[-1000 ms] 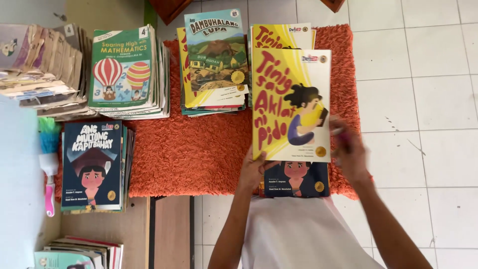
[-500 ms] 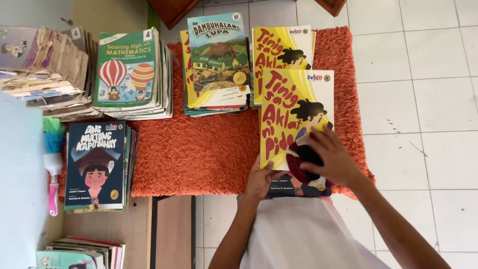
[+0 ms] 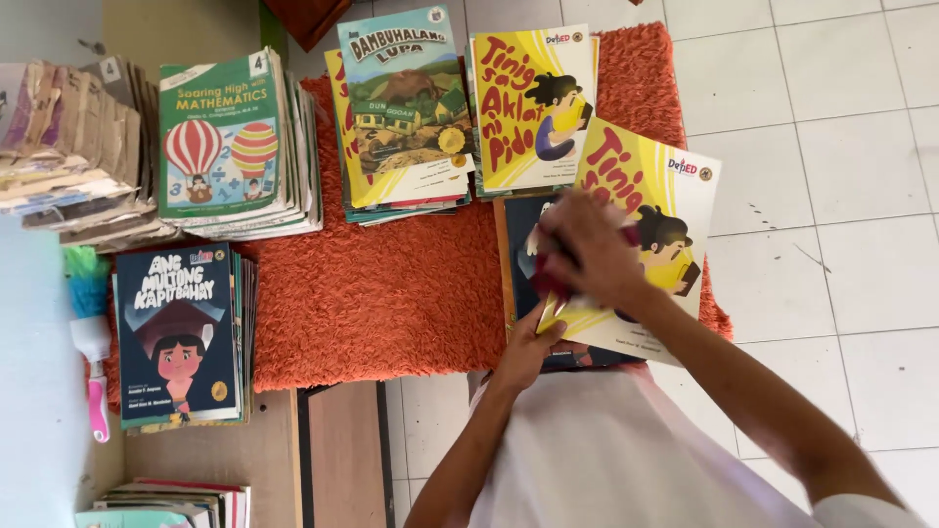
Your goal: Sorting, cleaning, and inspecting books on a rug.
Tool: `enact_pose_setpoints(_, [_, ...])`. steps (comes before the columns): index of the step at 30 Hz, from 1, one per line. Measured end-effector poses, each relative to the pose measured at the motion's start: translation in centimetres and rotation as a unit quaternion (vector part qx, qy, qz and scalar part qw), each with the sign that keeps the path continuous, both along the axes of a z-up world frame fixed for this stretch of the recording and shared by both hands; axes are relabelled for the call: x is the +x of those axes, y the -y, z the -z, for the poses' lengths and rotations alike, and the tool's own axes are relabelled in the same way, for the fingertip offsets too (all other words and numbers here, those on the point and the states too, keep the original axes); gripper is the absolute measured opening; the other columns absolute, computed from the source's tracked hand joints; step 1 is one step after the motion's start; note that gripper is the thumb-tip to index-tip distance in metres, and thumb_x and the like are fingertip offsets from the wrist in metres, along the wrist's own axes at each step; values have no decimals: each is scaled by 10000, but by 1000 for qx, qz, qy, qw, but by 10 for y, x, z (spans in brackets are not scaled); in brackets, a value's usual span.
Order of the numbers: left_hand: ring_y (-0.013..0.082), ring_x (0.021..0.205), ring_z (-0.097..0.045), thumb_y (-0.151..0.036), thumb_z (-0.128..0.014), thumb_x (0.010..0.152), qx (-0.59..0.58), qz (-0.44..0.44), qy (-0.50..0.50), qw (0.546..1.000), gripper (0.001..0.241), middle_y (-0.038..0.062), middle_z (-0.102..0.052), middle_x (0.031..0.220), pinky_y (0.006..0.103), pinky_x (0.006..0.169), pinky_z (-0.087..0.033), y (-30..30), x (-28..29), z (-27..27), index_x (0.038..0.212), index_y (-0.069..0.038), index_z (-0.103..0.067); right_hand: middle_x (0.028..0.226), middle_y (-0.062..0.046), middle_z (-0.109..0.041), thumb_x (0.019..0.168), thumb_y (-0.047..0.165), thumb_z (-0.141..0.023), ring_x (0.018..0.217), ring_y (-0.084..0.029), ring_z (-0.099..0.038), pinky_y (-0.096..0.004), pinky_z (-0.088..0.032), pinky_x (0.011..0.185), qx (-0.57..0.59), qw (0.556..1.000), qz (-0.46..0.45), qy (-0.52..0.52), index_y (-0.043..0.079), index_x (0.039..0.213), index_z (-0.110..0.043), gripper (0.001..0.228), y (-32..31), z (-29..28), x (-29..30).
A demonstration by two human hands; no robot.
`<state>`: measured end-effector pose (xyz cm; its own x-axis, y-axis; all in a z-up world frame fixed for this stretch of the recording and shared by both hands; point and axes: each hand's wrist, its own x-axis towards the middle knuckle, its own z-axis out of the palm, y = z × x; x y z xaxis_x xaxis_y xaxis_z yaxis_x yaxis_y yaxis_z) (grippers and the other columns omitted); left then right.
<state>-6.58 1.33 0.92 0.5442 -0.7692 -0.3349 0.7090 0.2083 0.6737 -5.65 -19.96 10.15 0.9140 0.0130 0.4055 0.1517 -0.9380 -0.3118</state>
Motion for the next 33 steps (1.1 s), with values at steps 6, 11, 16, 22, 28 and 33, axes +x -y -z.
enact_pose_setpoints(6, [292, 1117, -673, -2, -577, 1021, 32, 10, 59, 998, 503, 189, -659, 1307, 492, 877, -627, -12, 10, -42, 1514, -52, -490, 1574, -161, -443, 928, 687, -540, 1481, -407, -354, -544, -304, 1197, -32, 998, -16, -51, 353, 1511, -499, 674, 38, 5, 26])
enact_pose_setpoints(11, [282, 1151, -631, -7, -592, 1019, 32, 31, 67, 997, 561, 226, -613, 1373, 511, 904, -601, -18, 16, -52, 1557, -55, -440, 1658, -248, -232, 1053, 616, -456, 1534, -422, -179, -495, -156, 1264, 82, 969, 203, -113, 167, 1631, -318, 745, 77, -8, 54])
enact_pose_setpoints(16, [243, 1150, -607, -59, -587, 1039, 42, 51, 105, 992, 524, 183, -595, 1423, 451, 907, -596, -11, 23, -49, 1549, -72, -466, 1640, -113, -376, 958, 724, -431, 1534, -354, -282, -502, -207, 1251, -52, 997, -48, -27, 308, 1528, -489, 707, 33, 3, 47])
enact_pose_setpoints(22, [279, 1053, -681, -46, -560, 1004, 43, 48, 65, 996, 535, 214, -622, 1323, 360, 892, -648, -12, 29, -62, 1518, 34, -433, 1693, -155, -140, 1089, 543, -295, 1547, -377, -78, -603, -140, 1242, 109, 946, 276, -129, 177, 1636, -197, 666, 109, 15, 65])
enact_pose_setpoints(28, [315, 1068, -645, 48, -574, 991, 16, -31, 41, 999, 547, 256, -622, 1306, 517, 883, -630, -4, 42, -28, 1523, -31, -477, 1614, -362, -239, 1015, 394, -568, 1476, -563, -211, -616, -157, 1219, 166, 967, 166, -97, 1, 1609, -259, 777, 18, 59, 12])
enact_pose_setpoints(33, [301, 947, -712, 98, -546, 936, 32, -53, 55, 997, 573, 251, -650, 1275, 468, 827, -654, -10, 57, 4, 1496, -16, -496, 1685, -173, -205, 906, 721, -510, 1538, -428, -173, -599, -202, 1190, 135, 972, 84, -172, 216, 1618, -299, 898, -26, 40, -23])
